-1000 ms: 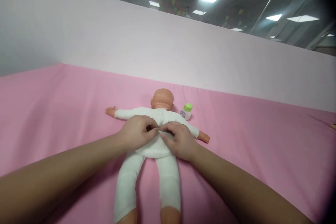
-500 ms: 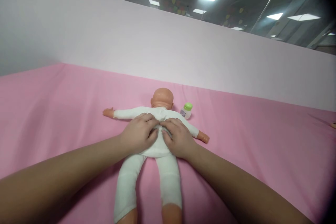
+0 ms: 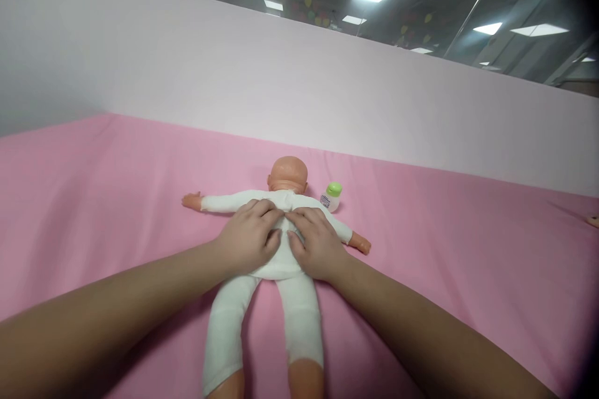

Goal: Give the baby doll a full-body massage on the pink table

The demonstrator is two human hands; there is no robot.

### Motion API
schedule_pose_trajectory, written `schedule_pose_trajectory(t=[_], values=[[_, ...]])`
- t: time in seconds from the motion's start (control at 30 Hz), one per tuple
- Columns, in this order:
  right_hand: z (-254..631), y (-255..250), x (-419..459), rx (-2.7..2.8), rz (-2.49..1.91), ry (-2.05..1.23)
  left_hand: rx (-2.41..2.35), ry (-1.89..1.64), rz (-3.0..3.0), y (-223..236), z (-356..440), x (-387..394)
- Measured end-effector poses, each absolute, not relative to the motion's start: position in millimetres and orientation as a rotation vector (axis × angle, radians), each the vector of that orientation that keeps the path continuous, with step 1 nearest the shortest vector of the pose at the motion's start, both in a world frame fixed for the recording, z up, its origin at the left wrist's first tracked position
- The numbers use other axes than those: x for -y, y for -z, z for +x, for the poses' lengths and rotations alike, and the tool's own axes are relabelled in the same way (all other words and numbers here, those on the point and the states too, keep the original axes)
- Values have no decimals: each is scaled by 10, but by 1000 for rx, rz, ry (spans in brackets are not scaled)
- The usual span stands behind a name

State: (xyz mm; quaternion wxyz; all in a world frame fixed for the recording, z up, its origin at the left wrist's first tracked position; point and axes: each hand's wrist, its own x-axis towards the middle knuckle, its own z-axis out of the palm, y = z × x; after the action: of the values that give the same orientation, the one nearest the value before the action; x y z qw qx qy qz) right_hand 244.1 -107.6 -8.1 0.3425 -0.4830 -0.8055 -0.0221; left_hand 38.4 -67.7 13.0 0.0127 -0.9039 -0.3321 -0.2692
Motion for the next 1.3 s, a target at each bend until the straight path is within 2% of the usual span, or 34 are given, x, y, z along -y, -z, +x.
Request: schedule_pose_trajectory(t=[0.9, 1.13, 1.3], values=[[2458, 60, 1059, 2140, -1353, 55, 1055, 735, -2737, -84, 382, 659], [2506, 50, 1004, 2199, -1407, -85, 1093, 641, -2832, -78, 397, 574], [2504, 27, 1007, 2197, -1369, -14, 1067, 652, -2786, -116, 400, 626]])
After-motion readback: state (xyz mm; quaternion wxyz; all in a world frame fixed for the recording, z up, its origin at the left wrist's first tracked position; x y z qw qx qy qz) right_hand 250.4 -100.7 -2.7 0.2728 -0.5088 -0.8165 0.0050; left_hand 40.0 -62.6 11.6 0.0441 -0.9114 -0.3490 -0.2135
